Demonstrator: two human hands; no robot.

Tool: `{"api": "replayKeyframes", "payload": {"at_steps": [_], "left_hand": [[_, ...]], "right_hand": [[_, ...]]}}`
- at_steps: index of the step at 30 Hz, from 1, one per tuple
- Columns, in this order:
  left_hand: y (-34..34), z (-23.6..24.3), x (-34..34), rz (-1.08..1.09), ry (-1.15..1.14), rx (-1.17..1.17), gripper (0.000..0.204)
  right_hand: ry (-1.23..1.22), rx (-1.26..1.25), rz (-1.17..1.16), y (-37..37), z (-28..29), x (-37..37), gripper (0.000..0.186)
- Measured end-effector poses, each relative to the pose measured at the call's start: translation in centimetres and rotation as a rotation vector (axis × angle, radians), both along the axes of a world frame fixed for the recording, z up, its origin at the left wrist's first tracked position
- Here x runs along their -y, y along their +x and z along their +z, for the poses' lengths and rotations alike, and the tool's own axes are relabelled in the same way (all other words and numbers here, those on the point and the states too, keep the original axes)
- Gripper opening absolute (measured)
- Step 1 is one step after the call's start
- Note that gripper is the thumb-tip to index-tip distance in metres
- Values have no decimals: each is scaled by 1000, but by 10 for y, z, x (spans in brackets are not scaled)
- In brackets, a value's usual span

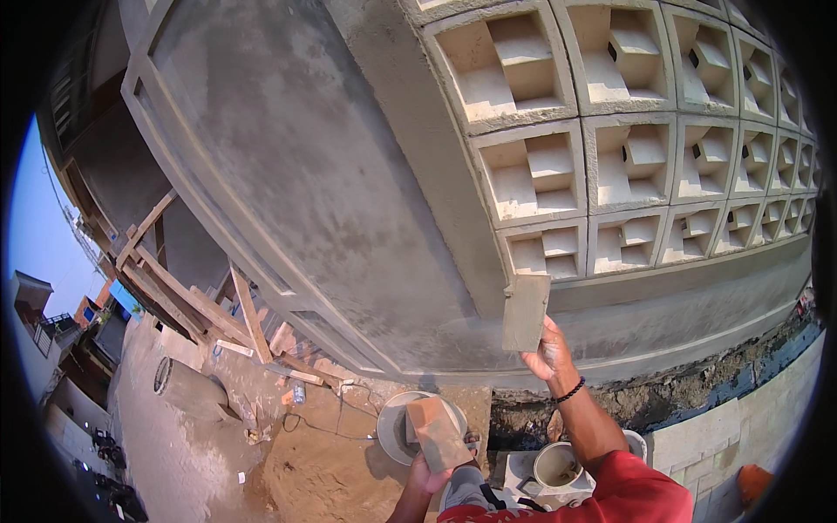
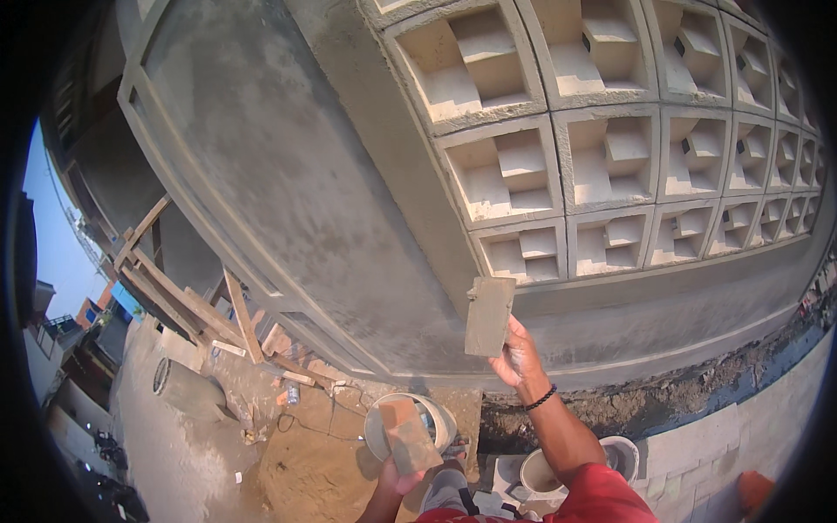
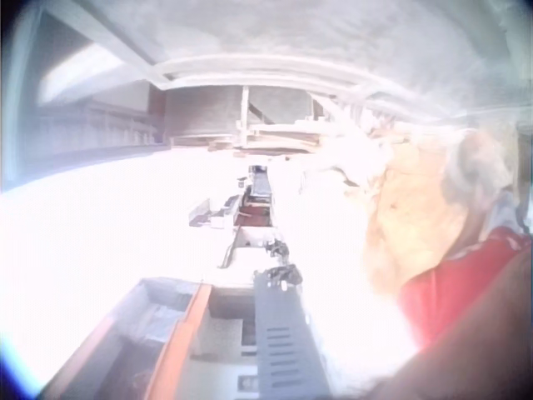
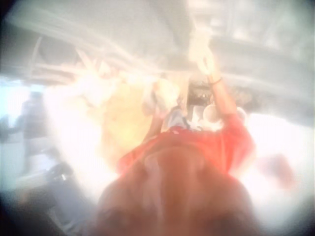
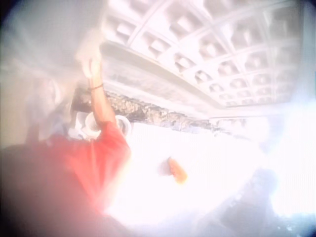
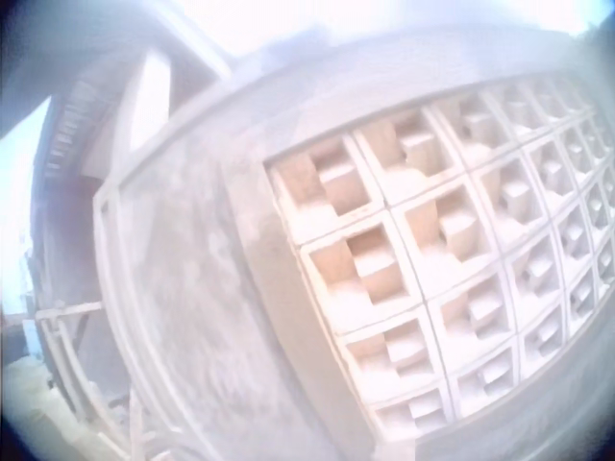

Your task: The person applies plaster to a decorative lattice wall using a trowel and a hawk. They repeatedly scoop plaster from the hawk and smooth it onto the wall surface, working along the edges and flat areas of the lattice pattern.

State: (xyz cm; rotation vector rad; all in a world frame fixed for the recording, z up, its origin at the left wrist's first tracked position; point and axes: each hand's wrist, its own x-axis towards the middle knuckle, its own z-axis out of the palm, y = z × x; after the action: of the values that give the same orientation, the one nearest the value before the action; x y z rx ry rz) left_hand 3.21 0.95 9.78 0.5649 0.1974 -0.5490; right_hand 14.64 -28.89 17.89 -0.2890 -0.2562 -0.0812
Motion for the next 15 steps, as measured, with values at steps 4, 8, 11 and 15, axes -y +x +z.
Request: {"api": "replayKeyframes", "payload": {"at_steps": [4,8,11,15], "left_hand": [[25,-64,2,-70,-144,-108,38],[36,-73,16,-22,-142,-37,36],[48,-93,19,-10,-335,-46,36],[62,-102,30,-7,-387,-101,34]], "right_hand": [[-321,177,-98,28,85,35,47],[-617,347,-254,72,176,63,45],[-721,348,-299,83,249,62,45],[-1011,427,-496,105,309,57,46]]}}
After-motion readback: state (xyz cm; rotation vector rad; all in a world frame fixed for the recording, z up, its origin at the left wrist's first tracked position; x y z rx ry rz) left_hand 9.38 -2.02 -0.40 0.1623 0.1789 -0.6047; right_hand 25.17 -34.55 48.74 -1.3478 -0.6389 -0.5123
